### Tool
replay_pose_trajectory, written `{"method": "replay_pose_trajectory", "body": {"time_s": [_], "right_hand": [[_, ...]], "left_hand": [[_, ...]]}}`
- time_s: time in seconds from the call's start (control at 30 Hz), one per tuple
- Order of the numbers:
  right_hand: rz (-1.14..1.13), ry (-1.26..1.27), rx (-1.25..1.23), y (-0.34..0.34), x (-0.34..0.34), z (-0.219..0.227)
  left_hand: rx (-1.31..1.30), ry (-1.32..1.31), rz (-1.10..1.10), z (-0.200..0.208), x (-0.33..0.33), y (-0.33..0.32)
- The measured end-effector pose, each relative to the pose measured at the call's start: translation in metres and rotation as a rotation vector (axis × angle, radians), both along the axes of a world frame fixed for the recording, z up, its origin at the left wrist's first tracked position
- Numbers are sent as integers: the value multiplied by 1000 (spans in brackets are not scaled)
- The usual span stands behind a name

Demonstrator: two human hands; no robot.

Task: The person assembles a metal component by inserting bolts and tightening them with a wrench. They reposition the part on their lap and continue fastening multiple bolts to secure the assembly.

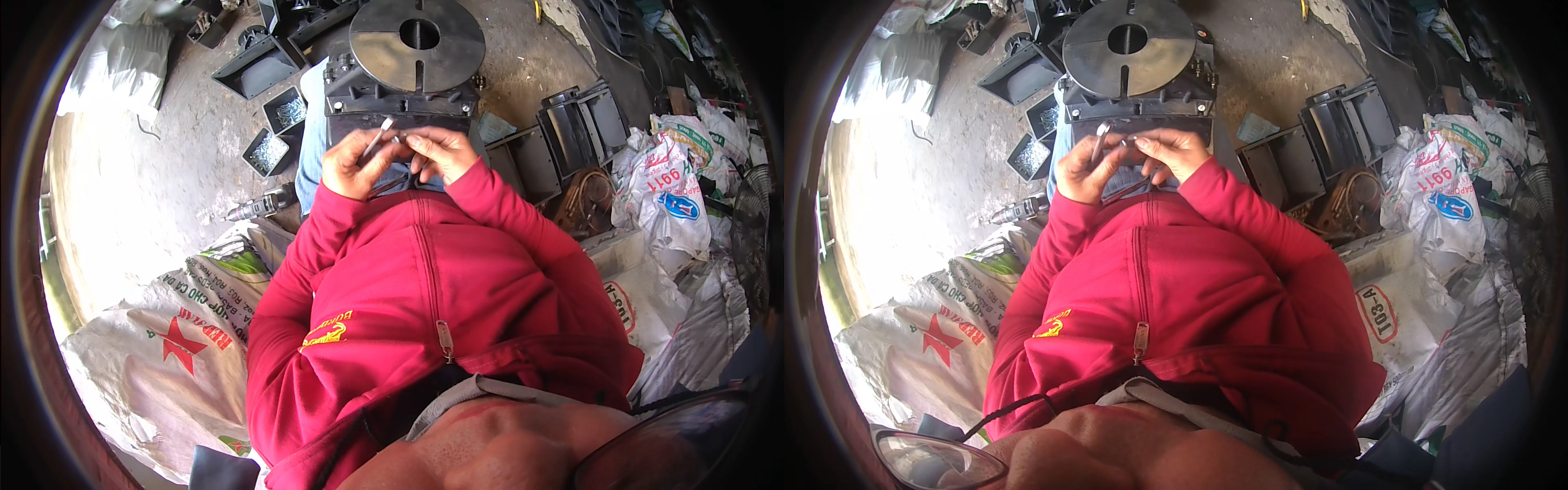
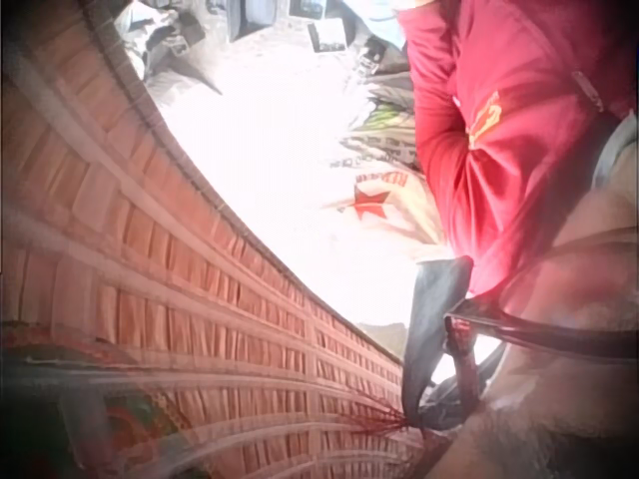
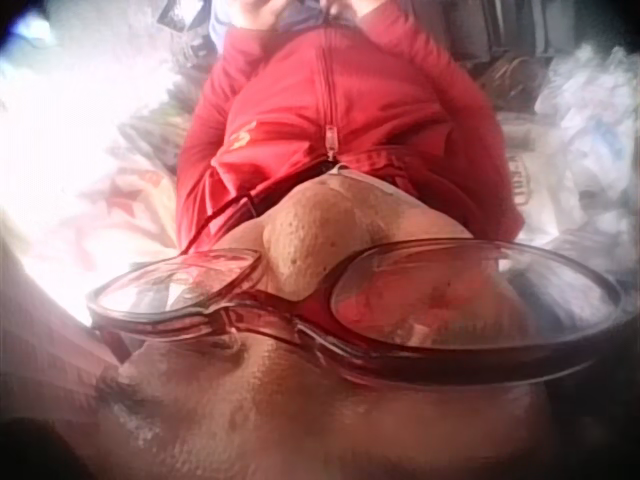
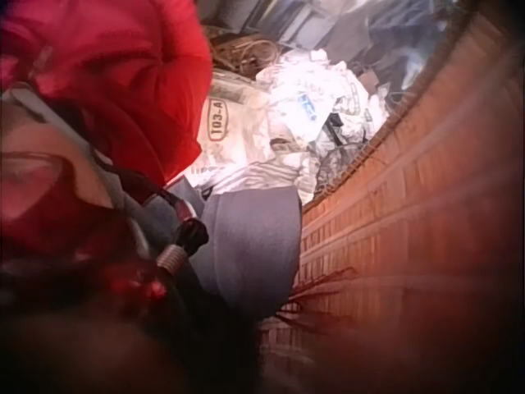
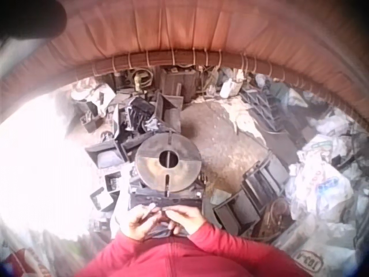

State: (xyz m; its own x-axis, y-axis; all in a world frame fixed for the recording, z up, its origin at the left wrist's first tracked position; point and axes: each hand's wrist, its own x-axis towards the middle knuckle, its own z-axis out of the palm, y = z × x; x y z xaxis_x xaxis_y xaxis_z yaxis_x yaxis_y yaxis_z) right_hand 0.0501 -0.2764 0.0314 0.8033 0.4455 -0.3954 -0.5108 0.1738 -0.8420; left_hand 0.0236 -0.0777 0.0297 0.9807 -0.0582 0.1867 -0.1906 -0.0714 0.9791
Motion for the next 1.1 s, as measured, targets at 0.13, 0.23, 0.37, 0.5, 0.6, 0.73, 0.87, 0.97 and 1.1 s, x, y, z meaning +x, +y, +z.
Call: {"method": "replay_pose_trajectory", "body": {"time_s": [0.13, 0.23, 0.37, 0.5, 0.6, 0.73, 0.87, 0.97, 1.1], "right_hand": [[-302, -1170, -753, -17, 19, 20], [-372, -1469, -829, -22, 36, 13], [-336, -1406, -880, -18, 34, 5], [-363, -1416, -880, -13, 35, 1], [-402, -1412, -850, -8, 36, -6], [-422, -1300, -844, 3, 33, -16], [-401, -1238, -935, 15, 29, -18], [-380, -1261, -981, 18, 33, -17], [-402, -1295, -933, 19, 43, -24]], "left_hand": [[386, -355, 181, 12, 31, 2], [436, -436, 183, 11, 46, -6], [568, -451, 208, 4, 54, -10], [680, -439, 216, 2, 55, -12], [719, -442, 217, 1, 57, -13], [739, -467, 195, -6, 60, -13], [796, -432, 200, -16, 60, -8], [815, -410, 207, -14, 57, -4], [648, -405, 142, 2, 55, -13]]}}
